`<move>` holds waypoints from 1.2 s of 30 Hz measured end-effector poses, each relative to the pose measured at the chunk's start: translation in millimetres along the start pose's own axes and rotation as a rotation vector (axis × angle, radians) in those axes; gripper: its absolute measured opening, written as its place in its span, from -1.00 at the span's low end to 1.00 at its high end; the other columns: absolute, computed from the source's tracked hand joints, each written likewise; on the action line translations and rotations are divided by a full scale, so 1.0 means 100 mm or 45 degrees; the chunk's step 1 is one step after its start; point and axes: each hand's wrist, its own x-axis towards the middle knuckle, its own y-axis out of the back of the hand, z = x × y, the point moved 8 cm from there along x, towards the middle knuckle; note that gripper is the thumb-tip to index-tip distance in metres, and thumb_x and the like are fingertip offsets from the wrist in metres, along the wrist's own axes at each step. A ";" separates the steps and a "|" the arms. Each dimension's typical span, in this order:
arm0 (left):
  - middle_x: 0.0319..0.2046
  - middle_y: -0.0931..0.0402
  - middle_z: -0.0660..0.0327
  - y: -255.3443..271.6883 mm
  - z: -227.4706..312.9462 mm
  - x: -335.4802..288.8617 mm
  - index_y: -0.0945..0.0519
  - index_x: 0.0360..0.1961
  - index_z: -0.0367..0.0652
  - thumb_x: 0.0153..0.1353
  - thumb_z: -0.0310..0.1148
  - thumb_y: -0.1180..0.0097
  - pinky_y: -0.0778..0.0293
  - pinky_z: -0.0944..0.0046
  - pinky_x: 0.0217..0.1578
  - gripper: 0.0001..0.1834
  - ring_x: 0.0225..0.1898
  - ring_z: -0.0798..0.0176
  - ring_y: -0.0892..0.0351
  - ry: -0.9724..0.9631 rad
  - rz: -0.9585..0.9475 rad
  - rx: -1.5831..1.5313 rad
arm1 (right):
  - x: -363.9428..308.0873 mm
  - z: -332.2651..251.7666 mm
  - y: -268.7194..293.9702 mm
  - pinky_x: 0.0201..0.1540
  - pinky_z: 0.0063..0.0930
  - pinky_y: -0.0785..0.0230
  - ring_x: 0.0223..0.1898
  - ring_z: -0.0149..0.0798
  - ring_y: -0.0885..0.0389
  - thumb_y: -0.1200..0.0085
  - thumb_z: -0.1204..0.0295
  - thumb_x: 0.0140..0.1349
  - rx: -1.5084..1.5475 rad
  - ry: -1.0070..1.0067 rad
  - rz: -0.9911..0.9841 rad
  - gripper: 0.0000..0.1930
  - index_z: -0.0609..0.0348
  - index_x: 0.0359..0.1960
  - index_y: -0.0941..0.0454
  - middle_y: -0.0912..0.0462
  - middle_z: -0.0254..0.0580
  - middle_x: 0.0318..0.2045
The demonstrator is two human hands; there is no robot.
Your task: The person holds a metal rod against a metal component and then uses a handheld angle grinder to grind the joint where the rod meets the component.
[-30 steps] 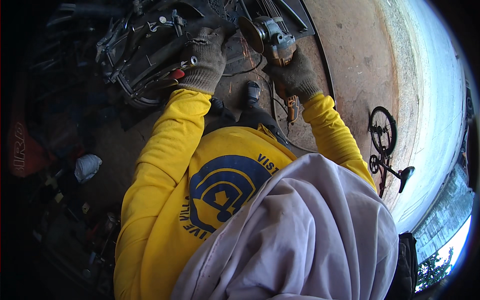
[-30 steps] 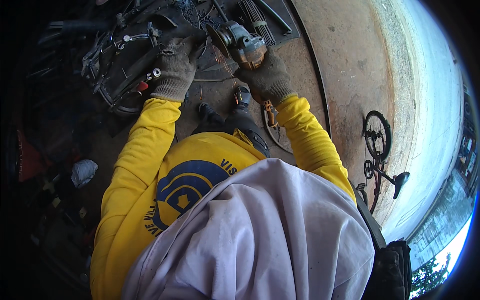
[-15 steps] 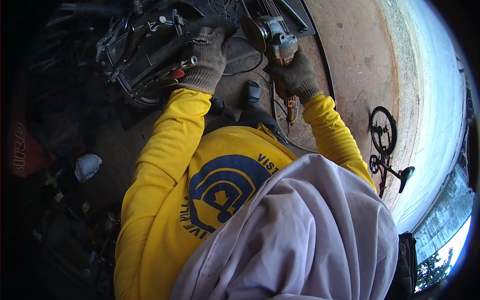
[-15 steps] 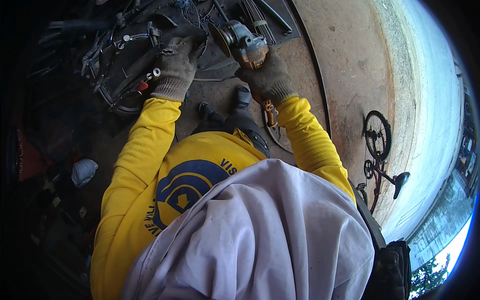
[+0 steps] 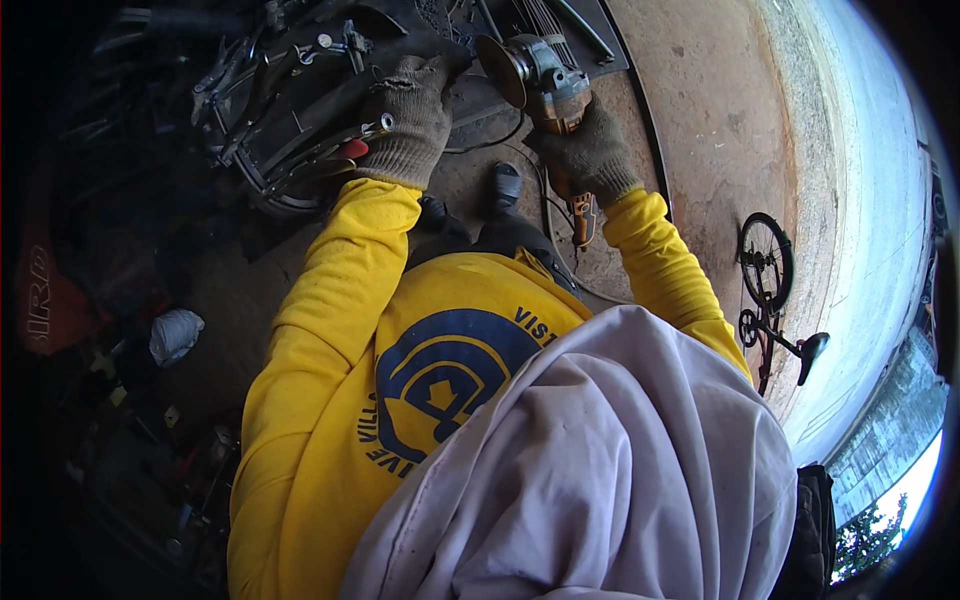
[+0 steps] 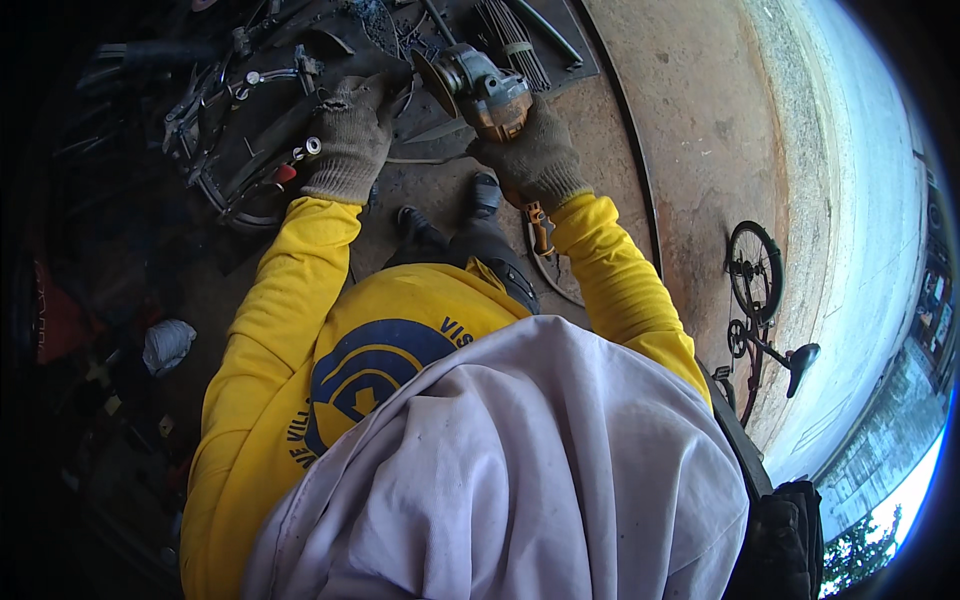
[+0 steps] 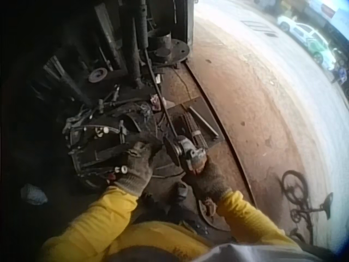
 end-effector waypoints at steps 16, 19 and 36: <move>-0.13 -0.59 0.05 0.04 0.03 0.02 -0.62 -0.03 0.07 0.30 -0.28 -0.14 -0.63 -0.01 -0.20 -0.77 -0.14 -0.12 -0.66 -0.021 0.022 -0.047 | 0.02 0.04 0.00 0.11 -0.16 -0.51 0.01 0.05 -0.68 -0.51 0.16 -0.13 -0.033 0.004 0.003 -0.20 0.28 0.15 -0.45 -0.67 0.10 -0.03; -0.12 -0.60 0.04 0.00 0.00 0.02 -0.62 -0.02 0.06 0.29 -0.29 -0.16 -0.62 0.00 -0.19 -0.76 -0.13 -0.12 -0.66 0.016 -0.031 -0.038 | 0.02 0.00 0.00 0.10 -0.16 -0.52 0.00 0.04 -0.68 -0.51 0.16 -0.12 -0.031 0.030 0.014 -0.21 0.27 0.15 -0.46 -0.67 0.10 -0.03; -0.13 -0.61 0.04 0.00 0.01 0.02 -0.62 0.02 0.05 0.30 -0.30 -0.14 -0.61 -0.03 -0.14 -0.73 -0.09 -0.13 -0.64 -0.025 0.024 -0.002 | 0.00 -0.04 0.03 0.10 -0.16 -0.52 0.00 0.03 -0.68 -0.52 0.18 -0.13 -0.032 -0.023 0.019 -0.22 0.26 0.14 -0.46 -0.67 0.08 -0.03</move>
